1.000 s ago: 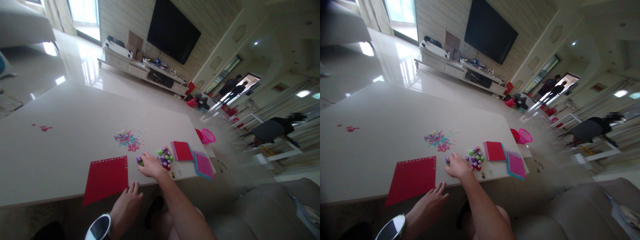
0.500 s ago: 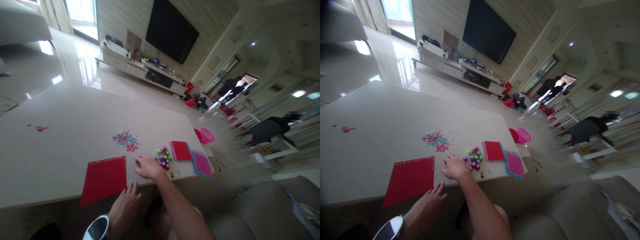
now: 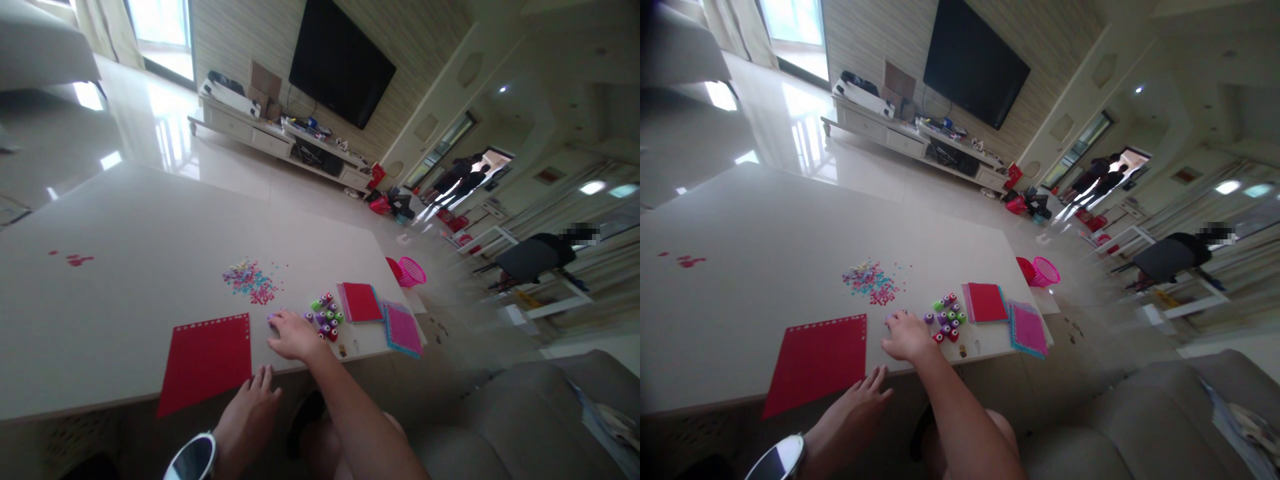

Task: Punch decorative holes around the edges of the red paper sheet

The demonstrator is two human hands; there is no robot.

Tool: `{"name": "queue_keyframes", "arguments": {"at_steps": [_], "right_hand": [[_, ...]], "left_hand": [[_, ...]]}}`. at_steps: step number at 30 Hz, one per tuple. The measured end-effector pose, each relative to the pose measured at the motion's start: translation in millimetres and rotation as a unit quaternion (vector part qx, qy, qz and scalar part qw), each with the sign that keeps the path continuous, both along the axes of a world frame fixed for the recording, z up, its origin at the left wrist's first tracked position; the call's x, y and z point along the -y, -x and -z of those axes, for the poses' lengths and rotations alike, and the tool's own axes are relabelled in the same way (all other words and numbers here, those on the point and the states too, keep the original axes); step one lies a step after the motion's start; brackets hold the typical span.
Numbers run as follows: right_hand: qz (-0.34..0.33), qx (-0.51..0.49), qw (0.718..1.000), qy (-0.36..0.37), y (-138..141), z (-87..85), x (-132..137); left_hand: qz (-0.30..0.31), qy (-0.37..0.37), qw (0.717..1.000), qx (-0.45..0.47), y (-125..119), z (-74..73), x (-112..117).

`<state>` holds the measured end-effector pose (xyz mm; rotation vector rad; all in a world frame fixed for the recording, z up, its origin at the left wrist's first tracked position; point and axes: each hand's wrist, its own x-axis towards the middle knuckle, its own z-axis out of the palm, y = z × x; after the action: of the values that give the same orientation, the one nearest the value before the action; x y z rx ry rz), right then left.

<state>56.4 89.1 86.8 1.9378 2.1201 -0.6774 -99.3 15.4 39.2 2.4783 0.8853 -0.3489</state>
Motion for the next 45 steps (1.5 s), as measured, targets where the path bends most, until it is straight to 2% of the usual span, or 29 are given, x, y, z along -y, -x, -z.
{"name": "queue_keyframes", "arguments": {"at_steps": [5, 9, 21, 28, 38, 45], "right_hand": [[-0.003, 0.0, 1.0, -0.003, -1.8, 4.4, -0.7], [-0.003, 0.002, 1.0, 0.001, -1.9, 4.8, -1.6], [-0.006, 0.008, 1.0, 0.0, 0.4, -0.4, -1.2], [-0.004, 0.008, 1.0, 0.0, 1.1, -4.3, -1.5], [-0.016, 0.032, 0.999, -0.012, 2.4, -3.5, -2.4], [-0.01, 0.035, 0.999, -0.023, 5.7, -7.0, -3.3]], "left_hand": [[0.027, -0.008, 0.999, -0.038, 0.0, -8.4, -1.4], [0.024, 0.002, 0.999, -0.027, 0.3, -12.6, -1.3], [0.016, 0.007, 0.999, -0.03, -1.0, -13.3, -2.9], [0.0, 0.007, 1.0, -0.003, -0.8, -7.4, -2.4], [0.01, 0.005, 1.0, -0.027, -1.6, -14.0, -2.7], [0.012, 0.002, 1.0, -0.006, -0.8, -10.5, -2.6]]}}
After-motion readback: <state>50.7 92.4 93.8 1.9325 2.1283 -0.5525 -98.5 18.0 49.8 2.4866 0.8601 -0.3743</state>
